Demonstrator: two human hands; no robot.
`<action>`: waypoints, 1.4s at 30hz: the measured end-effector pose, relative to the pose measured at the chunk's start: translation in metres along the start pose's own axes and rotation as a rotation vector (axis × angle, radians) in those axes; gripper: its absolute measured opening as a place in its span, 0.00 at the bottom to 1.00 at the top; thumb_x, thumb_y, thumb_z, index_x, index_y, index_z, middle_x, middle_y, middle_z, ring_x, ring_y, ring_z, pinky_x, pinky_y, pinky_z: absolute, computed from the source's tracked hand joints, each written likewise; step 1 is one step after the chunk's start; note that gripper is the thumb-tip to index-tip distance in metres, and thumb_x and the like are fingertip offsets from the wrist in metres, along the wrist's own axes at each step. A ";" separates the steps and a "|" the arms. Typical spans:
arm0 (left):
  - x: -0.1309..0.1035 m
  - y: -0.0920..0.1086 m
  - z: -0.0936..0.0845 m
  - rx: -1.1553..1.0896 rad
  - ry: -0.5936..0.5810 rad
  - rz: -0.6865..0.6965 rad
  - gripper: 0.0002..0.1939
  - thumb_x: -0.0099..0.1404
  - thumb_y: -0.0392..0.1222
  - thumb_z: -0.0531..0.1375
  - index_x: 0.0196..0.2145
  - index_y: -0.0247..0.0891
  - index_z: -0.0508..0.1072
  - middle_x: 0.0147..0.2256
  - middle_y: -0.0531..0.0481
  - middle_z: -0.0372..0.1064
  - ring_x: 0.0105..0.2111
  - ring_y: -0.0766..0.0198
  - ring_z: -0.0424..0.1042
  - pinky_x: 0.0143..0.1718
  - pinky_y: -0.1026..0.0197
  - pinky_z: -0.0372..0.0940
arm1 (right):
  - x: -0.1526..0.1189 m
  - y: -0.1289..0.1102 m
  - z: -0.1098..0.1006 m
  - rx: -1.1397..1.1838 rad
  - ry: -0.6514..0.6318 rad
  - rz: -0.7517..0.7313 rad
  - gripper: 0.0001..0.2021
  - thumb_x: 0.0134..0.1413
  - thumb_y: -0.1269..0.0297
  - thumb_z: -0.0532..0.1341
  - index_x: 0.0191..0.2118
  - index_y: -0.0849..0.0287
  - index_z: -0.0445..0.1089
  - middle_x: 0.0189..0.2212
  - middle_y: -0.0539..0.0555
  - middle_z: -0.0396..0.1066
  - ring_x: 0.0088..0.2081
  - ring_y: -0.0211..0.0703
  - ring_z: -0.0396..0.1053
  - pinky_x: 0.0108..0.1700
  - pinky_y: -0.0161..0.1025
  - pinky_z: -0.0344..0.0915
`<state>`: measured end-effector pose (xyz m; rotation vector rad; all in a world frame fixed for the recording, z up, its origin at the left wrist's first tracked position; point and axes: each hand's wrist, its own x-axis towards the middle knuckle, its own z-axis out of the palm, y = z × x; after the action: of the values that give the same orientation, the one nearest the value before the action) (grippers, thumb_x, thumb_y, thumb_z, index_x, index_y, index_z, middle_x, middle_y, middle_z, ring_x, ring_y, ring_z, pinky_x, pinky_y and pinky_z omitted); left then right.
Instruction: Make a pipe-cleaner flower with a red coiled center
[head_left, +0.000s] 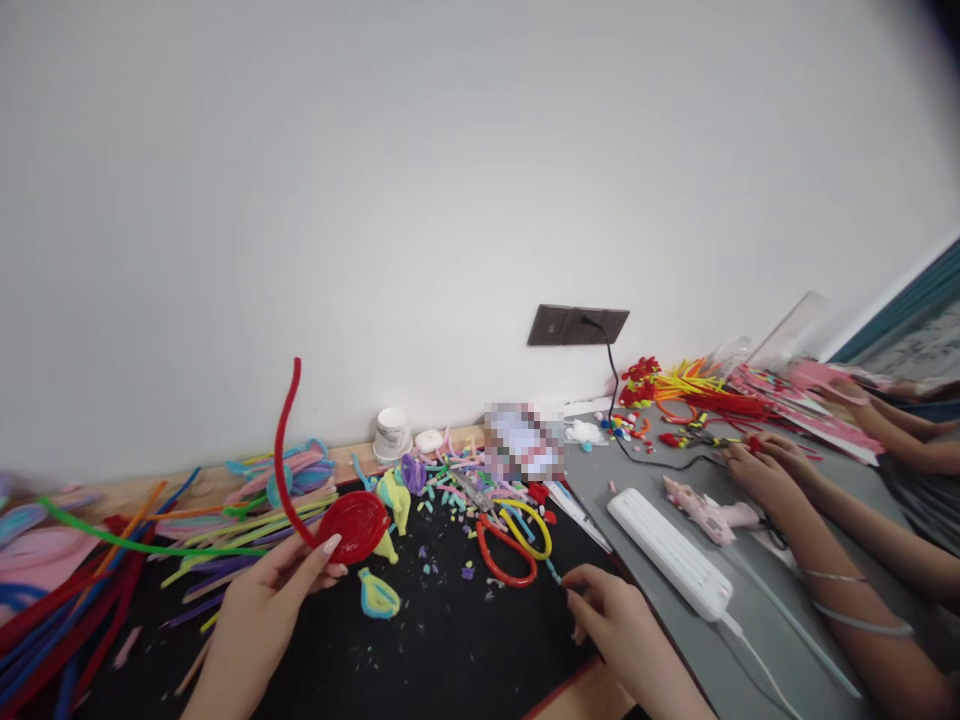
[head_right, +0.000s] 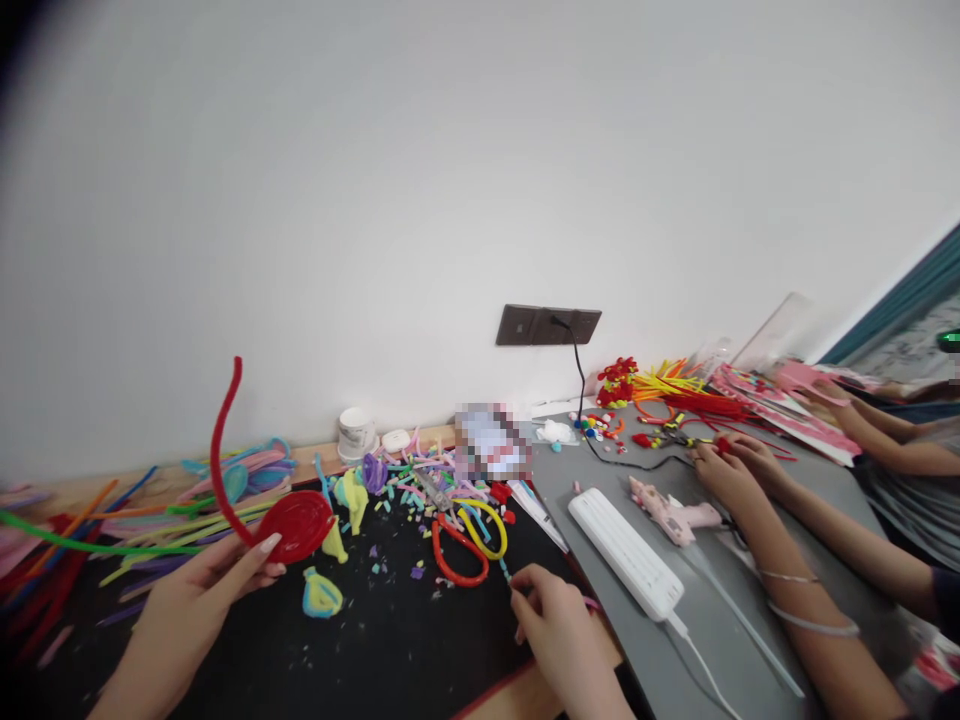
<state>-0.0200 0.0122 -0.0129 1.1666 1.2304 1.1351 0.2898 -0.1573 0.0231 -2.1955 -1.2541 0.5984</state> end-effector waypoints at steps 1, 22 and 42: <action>0.000 0.001 0.000 0.004 -0.005 0.002 0.20 0.44 0.52 0.68 0.33 0.37 0.78 0.23 0.51 0.76 0.24 0.57 0.75 0.31 0.57 0.74 | -0.001 -0.004 0.004 0.009 -0.013 -0.002 0.11 0.51 0.64 0.52 0.33 0.58 0.72 0.15 0.48 0.70 0.20 0.41 0.68 0.25 0.34 0.58; -0.010 0.009 0.007 0.061 -0.195 0.048 0.22 0.50 0.50 0.65 0.41 0.37 0.76 0.21 0.52 0.74 0.20 0.60 0.72 0.24 0.60 0.69 | 0.054 -0.124 0.104 0.646 -0.357 -0.315 0.05 0.53 0.64 0.54 0.30 0.59 0.61 0.15 0.43 0.63 0.12 0.29 0.55 0.14 0.26 0.51; -0.005 0.010 0.008 -0.031 -0.178 -0.047 0.21 0.46 0.45 0.68 0.38 0.36 0.73 0.34 0.45 0.79 0.34 0.55 0.76 0.28 0.62 0.68 | 0.052 -0.113 0.126 0.989 -0.417 -0.222 0.14 0.48 0.55 0.62 0.31 0.61 0.62 0.18 0.47 0.70 0.14 0.32 0.64 0.17 0.29 0.61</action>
<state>-0.0119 0.0080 -0.0029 1.1832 1.0950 0.9901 0.1657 -0.0349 -0.0056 -1.1287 -1.0248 1.2842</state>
